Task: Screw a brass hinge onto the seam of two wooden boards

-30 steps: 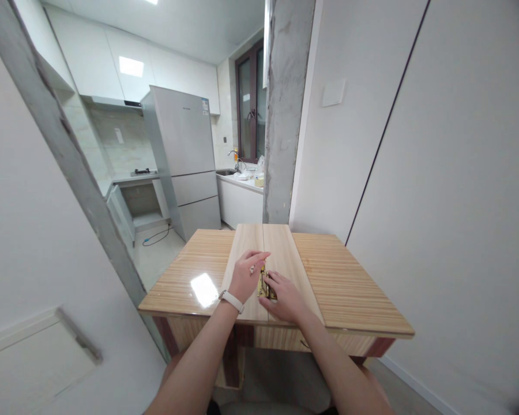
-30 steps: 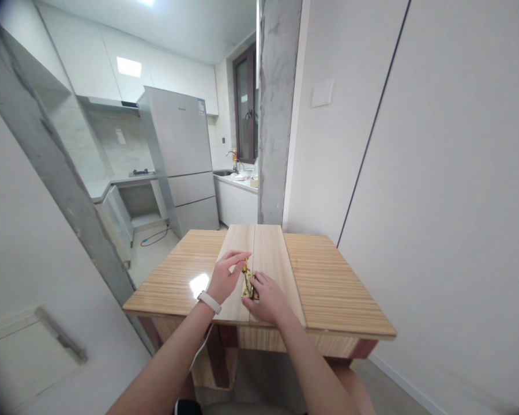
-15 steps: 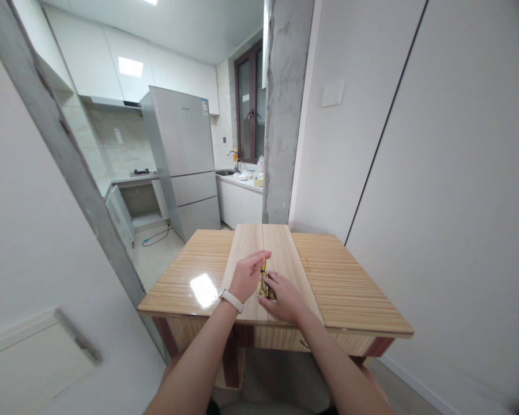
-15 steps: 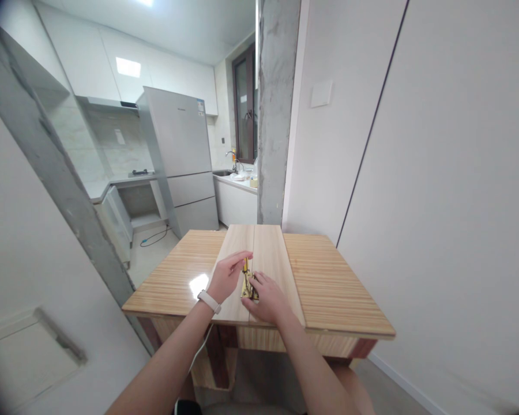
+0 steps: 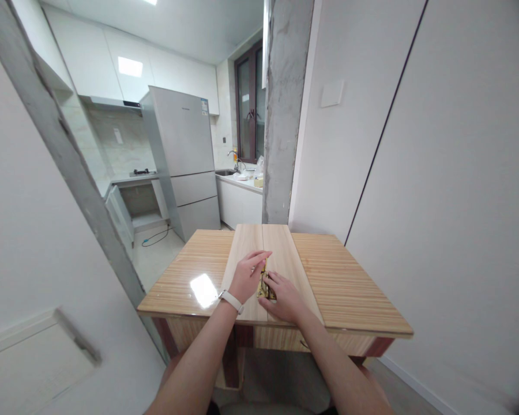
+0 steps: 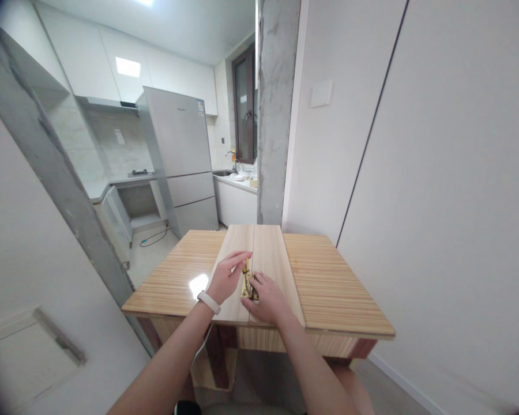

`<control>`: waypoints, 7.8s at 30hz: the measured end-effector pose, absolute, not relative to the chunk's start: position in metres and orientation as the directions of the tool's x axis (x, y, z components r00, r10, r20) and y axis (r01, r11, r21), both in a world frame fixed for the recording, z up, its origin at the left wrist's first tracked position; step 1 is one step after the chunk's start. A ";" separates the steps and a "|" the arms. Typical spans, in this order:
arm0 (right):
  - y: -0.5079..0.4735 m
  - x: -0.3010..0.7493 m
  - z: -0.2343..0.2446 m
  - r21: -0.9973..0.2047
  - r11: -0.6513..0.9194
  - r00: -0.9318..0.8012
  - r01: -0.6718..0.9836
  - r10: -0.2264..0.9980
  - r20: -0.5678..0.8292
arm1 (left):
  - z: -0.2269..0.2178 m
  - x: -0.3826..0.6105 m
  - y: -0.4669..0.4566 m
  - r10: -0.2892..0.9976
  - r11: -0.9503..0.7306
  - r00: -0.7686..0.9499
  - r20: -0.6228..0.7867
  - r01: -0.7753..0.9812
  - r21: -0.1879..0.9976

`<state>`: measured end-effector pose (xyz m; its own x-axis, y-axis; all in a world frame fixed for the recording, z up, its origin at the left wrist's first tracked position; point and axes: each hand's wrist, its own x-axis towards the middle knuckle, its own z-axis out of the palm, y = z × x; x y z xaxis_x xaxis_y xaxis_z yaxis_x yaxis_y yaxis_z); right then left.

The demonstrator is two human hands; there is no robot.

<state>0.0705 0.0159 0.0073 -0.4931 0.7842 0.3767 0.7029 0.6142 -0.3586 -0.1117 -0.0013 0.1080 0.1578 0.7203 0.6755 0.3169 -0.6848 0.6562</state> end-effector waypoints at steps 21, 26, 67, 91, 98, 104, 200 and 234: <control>0.016 0.071 0.007 -0.357 0.617 -0.494 0.701 0.782 0.381 | 0.107 -0.106 -0.002 0.736 -0.673 0.150 0.660 0.263 0.691; 0.017 0.071 0.006 -0.357 0.601 -0.484 0.715 0.794 0.368 | 0.107 -0.108 -0.001 0.717 -0.673 0.078 0.692 0.335 0.660; 0.017 0.071 0.005 -0.314 0.633 -0.512 0.708 0.766 0.390 | 0.104 -0.106 -0.008 0.645 -0.745 0.274 0.713 0.430 0.509; 0.016 0.071 0.007 -0.335 0.614 -0.500 0.715 0.784 0.368 | 0.102 -0.109 -0.004 0.668 -0.720 0.172 0.724 0.397 0.570; 0.017 0.071 0.008 -0.323 0.627 -0.510 0.709 0.772 0.378 | 0.106 -0.106 -0.006 0.679 -0.723 0.195 0.707 0.346 0.598; 0.016 0.070 0.008 -0.332 0.622 -0.506 0.709 0.777 0.375 | 0.108 -0.106 -0.008 0.661 -0.736 0.176 0.729 0.344 0.584; 0.014 0.070 0.011 -0.336 0.596 -0.491 0.730 0.798 0.348 | 0.108 -0.112 -0.007 0.690 -0.710 0.168 0.704 0.347 0.612; 0.014 0.069 0.011 -0.356 0.584 -0.486 0.730 0.809 0.331 | 0.108 -0.113 -0.008 0.688 -0.703 0.126 0.715 0.358 0.614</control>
<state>0.0690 0.0143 0.0113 -0.4859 0.8090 0.3308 0.7296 0.5838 -0.3561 -0.1128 -0.0082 0.1081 0.1256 0.6882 0.7145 0.3584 -0.7031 0.6142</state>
